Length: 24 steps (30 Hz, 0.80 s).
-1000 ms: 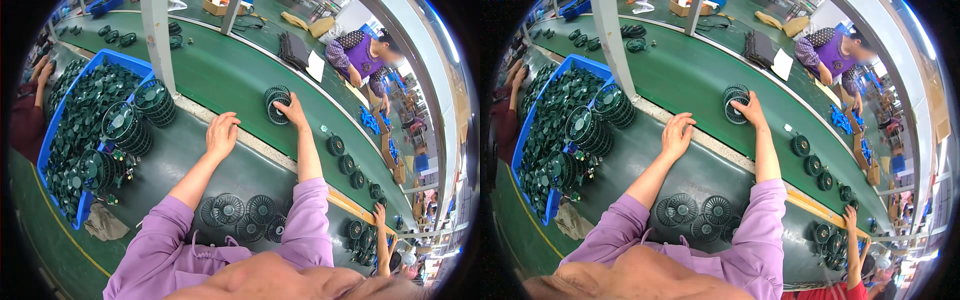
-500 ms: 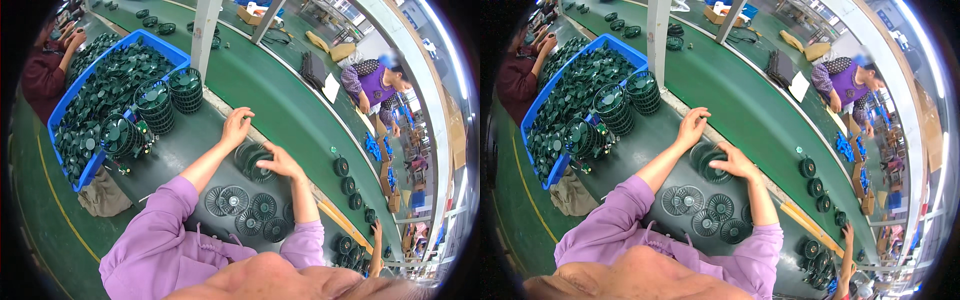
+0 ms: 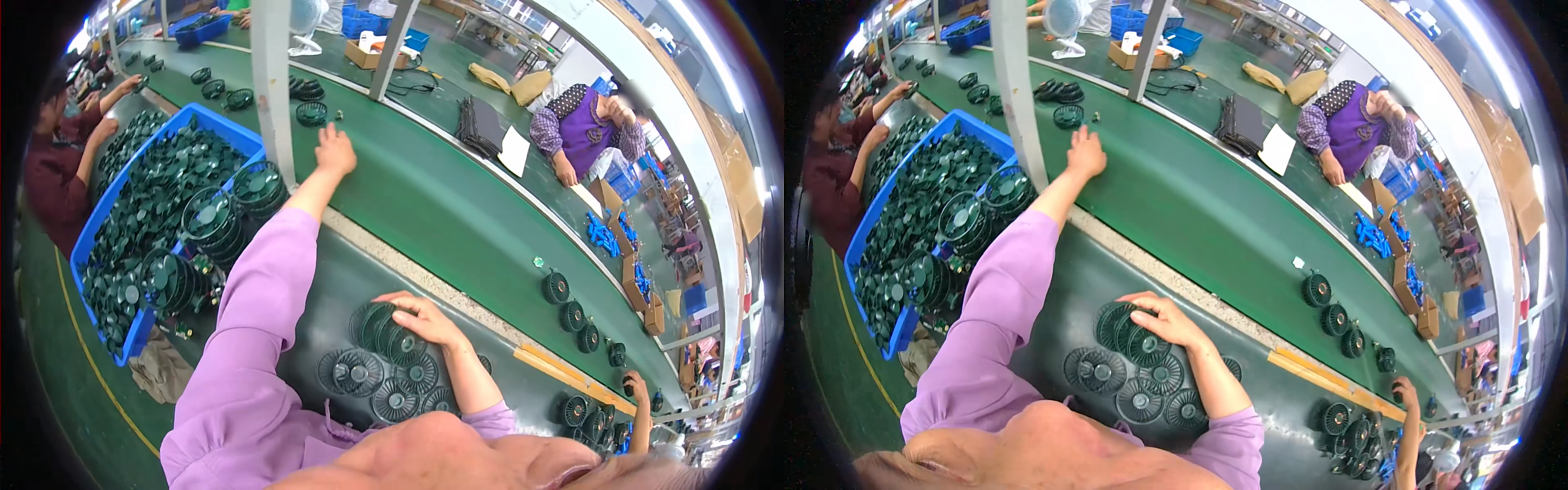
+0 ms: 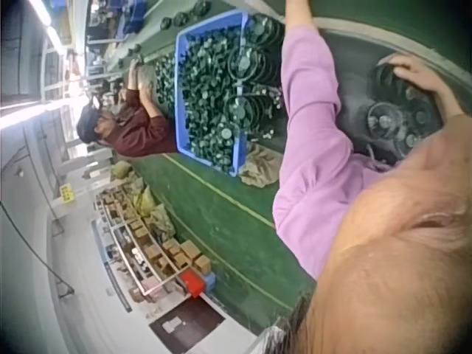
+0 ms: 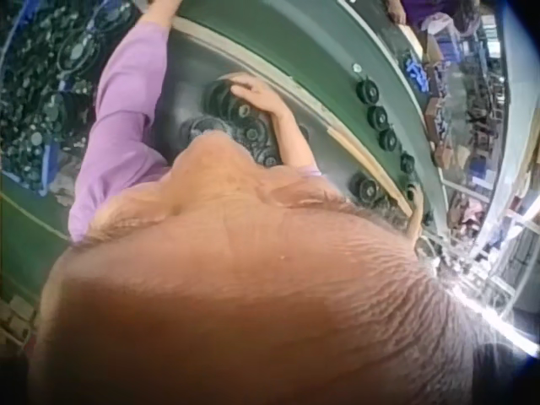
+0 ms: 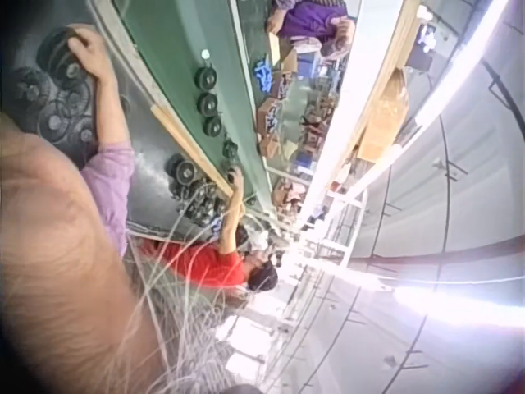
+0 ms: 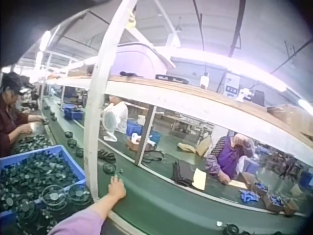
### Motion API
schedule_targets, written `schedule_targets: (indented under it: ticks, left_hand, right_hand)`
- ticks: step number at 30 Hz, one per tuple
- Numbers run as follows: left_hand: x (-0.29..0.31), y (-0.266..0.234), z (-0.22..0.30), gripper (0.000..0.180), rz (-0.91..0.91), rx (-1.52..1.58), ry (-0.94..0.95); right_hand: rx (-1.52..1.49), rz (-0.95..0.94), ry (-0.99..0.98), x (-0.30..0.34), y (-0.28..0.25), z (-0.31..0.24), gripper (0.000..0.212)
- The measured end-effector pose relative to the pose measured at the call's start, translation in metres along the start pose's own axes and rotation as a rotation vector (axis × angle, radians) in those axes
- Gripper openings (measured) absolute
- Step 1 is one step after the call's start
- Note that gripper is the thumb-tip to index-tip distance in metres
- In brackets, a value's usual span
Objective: The person assembles mini fan housings by picking up fan components from the table and conveyor belt, snapping the grilles together by hand, and placing the assembled units back onto the conveyor belt.
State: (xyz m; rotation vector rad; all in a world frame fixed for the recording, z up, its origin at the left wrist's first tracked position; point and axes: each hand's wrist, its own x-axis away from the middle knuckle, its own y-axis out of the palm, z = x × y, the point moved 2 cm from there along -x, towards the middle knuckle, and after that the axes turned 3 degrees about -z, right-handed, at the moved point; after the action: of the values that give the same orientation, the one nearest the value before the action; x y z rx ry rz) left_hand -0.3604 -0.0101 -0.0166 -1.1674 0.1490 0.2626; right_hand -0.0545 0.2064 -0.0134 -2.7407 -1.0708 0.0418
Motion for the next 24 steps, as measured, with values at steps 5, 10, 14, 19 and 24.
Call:
schedule_targets:
  ticks: [5,10,14,19,24]
  left_hand:
    - [-0.044,0.005,-0.014,0.064,-0.082,-0.195,-0.154]
    - [-0.060,0.011,-0.029,0.059,-0.082,-0.377,-0.046]
    - [-0.057,0.007,-0.007,0.023,-0.005,-0.378,0.214]
    - [-0.043,-0.009,-0.002,0.021,0.037,-0.060,0.219]
    - [-0.016,0.001,0.003,0.029,-0.186,0.030,0.163]
  right_hand:
    - [-0.044,0.030,-0.060,0.003,-0.001,0.002,0.028]
    - [-0.074,0.015,-0.049,0.002,-0.004,0.005,0.029]
    - [-0.264,0.028,0.027,0.002,-0.007,-0.001,0.035]
    - [-0.366,0.051,-0.051,-0.004,-0.006,-0.004,0.032]
    - [-0.227,0.176,-0.163,0.005,-0.011,-0.011,0.017]
